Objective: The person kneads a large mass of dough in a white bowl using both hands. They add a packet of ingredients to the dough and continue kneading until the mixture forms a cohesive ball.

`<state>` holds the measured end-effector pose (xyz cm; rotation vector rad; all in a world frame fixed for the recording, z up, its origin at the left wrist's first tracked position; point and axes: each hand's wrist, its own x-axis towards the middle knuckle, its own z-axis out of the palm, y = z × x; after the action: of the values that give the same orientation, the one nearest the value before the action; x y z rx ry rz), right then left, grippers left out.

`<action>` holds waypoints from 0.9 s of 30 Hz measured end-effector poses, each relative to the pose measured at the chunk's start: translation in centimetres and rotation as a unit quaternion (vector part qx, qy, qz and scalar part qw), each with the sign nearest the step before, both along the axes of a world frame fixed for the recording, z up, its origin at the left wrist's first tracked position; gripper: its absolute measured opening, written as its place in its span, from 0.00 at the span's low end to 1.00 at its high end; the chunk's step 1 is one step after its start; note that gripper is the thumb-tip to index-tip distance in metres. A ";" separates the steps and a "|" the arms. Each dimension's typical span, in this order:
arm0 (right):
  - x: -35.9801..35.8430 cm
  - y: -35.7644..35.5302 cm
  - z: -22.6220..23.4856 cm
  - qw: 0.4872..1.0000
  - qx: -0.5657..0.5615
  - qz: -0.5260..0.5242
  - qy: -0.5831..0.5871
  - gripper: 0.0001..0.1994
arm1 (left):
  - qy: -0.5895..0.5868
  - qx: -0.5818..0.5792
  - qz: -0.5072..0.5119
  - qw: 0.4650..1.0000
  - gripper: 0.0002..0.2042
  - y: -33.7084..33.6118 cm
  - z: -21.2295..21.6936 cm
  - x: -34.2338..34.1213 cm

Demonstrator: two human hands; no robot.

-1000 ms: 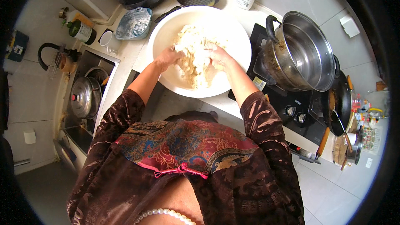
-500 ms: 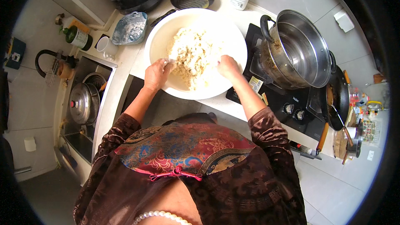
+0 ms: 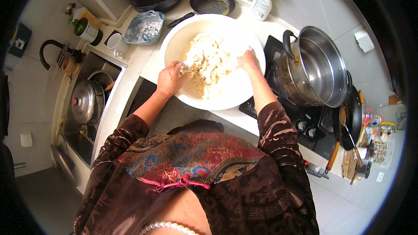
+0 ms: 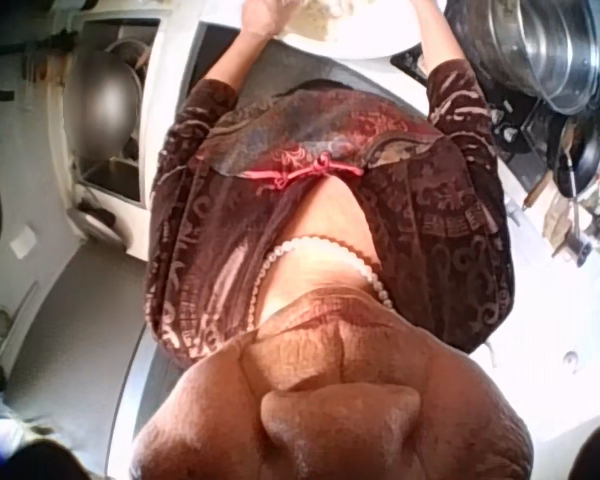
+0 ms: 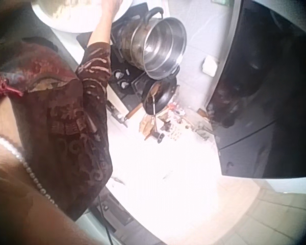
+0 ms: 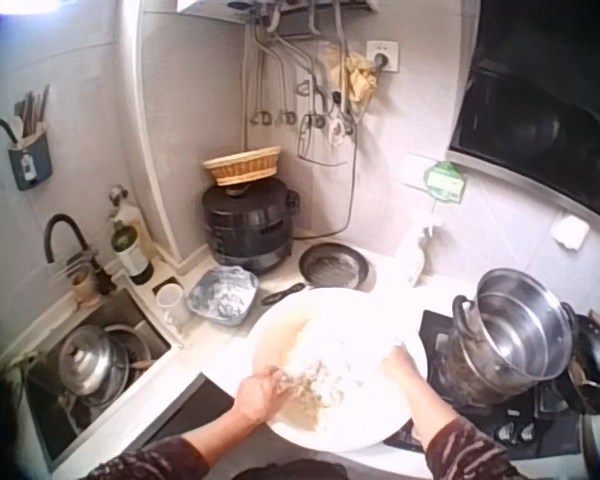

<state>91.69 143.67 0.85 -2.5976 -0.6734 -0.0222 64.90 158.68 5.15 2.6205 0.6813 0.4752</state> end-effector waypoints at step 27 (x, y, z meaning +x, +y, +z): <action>-14.6 -3.1 6.9 0.935 -0.139 0.275 0.177 0.17 | -0.021 0.004 0.011 1.000 0.06 0.3 -0.5 0.5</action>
<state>77.05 140.59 7.70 -2.4667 -1.3056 0.7434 65.38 158.98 4.65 2.6045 0.6972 0.5391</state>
